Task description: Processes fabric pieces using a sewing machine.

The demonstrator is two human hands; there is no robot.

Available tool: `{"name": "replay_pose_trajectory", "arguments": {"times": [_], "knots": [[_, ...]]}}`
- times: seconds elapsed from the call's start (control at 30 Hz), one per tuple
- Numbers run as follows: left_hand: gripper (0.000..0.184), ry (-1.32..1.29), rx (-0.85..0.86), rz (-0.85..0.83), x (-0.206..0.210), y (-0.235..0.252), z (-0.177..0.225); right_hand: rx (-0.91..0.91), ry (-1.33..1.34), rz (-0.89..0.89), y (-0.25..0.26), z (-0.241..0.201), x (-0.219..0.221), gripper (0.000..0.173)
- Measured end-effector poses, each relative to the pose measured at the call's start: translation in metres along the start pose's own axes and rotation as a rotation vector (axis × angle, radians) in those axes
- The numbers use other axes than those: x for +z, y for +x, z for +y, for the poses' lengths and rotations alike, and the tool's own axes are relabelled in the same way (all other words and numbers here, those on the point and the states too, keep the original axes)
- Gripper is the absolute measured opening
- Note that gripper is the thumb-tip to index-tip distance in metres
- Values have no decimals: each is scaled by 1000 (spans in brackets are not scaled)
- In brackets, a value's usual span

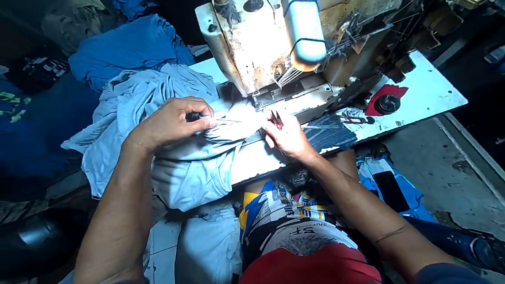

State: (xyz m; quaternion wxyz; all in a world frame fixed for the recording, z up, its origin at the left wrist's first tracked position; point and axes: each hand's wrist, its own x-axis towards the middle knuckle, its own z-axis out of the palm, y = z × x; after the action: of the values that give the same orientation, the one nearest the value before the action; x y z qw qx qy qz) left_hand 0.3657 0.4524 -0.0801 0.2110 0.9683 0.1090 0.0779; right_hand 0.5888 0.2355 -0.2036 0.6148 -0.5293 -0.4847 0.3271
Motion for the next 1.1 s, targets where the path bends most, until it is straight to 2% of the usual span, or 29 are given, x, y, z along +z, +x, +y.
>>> {"name": "replay_pose_trajectory", "arguments": {"times": [0.13,0.3,0.4,0.53,0.7,0.83,1.1], "knots": [[25,-92,51,199,11,-5,30,-10,-3,-82,-1,2,-11,19],[17,-145,161,261,33,-13,79,-5,89,-141,-4,-7,-13,16],[15,-161,199,254,46,-14,102,-24,111,-104,-14,-10,-11,14],[12,-119,205,259,52,-13,100,-9,163,-51,-25,-5,-7,14],[12,17,124,277,40,-12,81,1,141,-11,-18,0,-4,12],[11,148,62,347,45,-10,84,-23,103,4,-10,2,-1,15],[10,-35,128,421,102,0,93,-120,-58,-67,-22,7,-10,15]]}}
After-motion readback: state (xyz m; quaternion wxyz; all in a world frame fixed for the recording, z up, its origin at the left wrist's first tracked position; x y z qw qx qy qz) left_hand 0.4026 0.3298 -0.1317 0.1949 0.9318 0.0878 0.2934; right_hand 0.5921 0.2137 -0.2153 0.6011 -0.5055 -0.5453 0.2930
